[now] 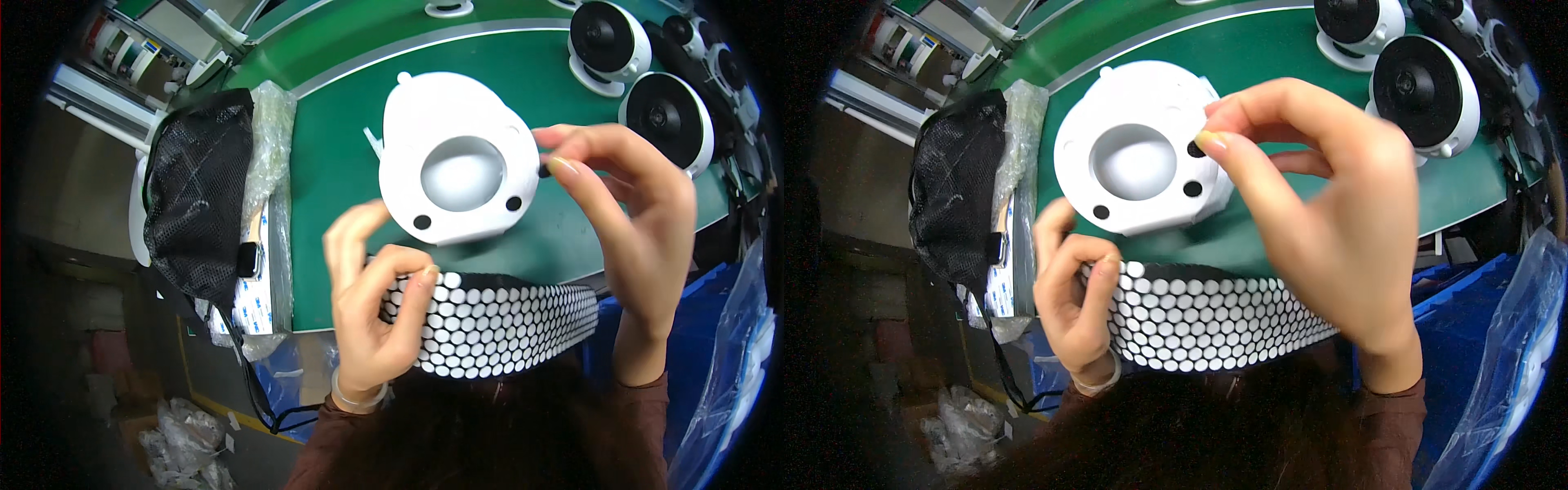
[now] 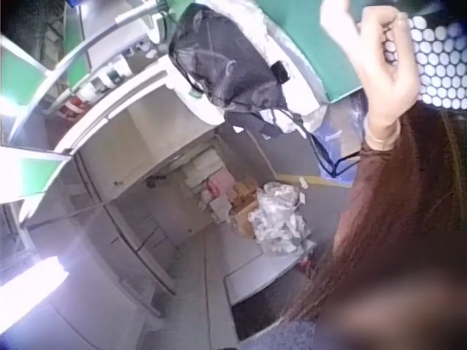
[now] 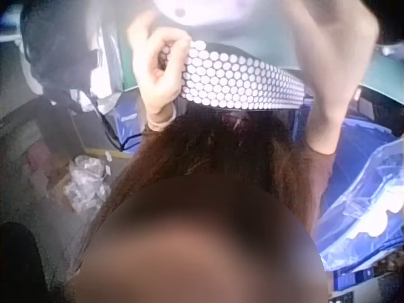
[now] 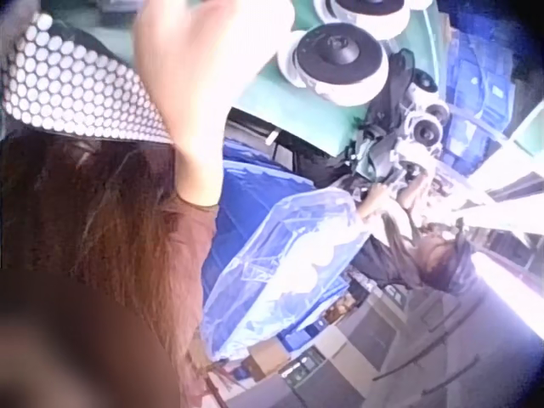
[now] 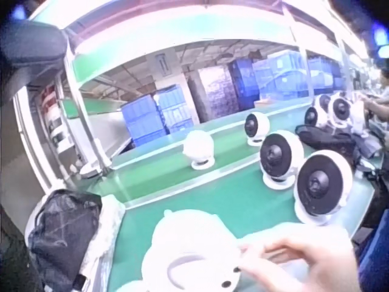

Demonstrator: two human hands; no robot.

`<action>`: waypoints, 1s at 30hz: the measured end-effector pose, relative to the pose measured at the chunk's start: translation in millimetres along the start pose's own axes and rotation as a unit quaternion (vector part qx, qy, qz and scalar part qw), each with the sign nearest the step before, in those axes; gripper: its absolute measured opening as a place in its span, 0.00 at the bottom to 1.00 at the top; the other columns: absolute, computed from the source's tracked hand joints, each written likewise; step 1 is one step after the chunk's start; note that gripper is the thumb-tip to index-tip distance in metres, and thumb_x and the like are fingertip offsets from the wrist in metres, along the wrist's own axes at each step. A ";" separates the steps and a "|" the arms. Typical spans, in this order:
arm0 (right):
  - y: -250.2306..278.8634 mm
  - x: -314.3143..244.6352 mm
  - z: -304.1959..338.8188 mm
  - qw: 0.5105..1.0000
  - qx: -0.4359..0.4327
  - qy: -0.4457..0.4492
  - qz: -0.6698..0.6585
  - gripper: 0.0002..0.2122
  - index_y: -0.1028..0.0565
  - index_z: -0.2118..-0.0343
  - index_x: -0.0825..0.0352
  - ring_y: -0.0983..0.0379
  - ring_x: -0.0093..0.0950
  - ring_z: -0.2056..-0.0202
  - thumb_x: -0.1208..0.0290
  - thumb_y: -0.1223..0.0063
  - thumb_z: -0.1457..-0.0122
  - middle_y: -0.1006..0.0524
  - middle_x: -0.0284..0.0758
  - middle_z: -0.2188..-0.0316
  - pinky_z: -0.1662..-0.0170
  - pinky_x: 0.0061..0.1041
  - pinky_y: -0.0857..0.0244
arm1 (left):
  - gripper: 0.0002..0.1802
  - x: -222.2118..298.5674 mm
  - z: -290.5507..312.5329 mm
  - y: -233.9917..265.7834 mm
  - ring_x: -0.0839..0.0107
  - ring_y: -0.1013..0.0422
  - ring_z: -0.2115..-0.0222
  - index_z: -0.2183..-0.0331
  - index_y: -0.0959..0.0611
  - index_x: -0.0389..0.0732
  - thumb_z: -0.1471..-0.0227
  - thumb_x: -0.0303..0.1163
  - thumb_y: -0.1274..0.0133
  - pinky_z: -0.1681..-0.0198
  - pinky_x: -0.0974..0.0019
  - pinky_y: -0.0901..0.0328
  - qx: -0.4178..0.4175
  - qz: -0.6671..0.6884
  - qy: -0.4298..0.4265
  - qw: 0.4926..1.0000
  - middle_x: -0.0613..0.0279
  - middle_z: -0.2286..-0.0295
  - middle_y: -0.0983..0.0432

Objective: Applying adhesive rubber foot pads to the base of white security camera enclosures on a factory assembly line.

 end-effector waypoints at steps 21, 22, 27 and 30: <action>-16.3 -3.0 -18.5 0.993 0.004 0.023 0.116 0.04 0.26 0.75 0.72 0.30 0.16 0.75 0.77 0.46 0.51 0.26 0.31 0.78 0.67 0.13 0.37 | 0.04 -4.0 -8.5 -4.1 0.59 0.41 0.65 0.77 0.24 0.40 0.62 0.23 0.46 0.60 0.62 0.48 -0.019 -0.025 -0.079 0.996 0.61 0.71 0.32; -17.3 -2.5 -18.2 0.991 0.012 0.045 0.129 0.04 0.27 0.76 0.72 0.30 0.16 0.75 0.77 0.46 0.52 0.26 0.30 0.78 0.69 0.12 0.37 | 0.04 -4.6 -8.4 -4.0 0.59 0.41 0.65 0.77 0.24 0.40 0.62 0.23 0.46 0.60 0.62 0.48 -0.018 -0.024 -0.078 0.996 0.61 0.71 0.32; -13.1 -1.2 -20.7 0.989 -0.009 0.055 0.137 0.08 0.30 0.66 0.71 0.29 0.15 0.75 0.77 0.48 0.50 0.25 0.32 0.77 0.78 0.10 0.40 | 0.04 -2.7 -6.6 -1.5 0.58 0.41 0.63 0.77 0.24 0.40 0.62 0.24 0.46 0.59 0.61 0.48 -0.034 -0.034 -0.068 0.996 0.58 0.68 0.32; -6.4 0.9 -17.1 0.998 0.019 0.020 0.054 0.15 0.36 0.55 0.71 0.28 0.18 0.75 0.77 0.54 0.46 0.25 0.35 0.76 0.77 0.11 0.39 | 0.04 2.8 1.1 4.3 0.52 0.42 0.58 0.77 0.24 0.39 0.63 0.23 0.46 0.54 0.57 0.47 -0.019 -0.082 -0.054 0.995 0.50 0.59 0.34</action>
Point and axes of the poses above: each hand's wrist, its own z-axis away from the middle knuckle, its own y-axis out of the back of the hand, x = y × z, the point moved 2 cm from there along -z, towards the middle knuckle
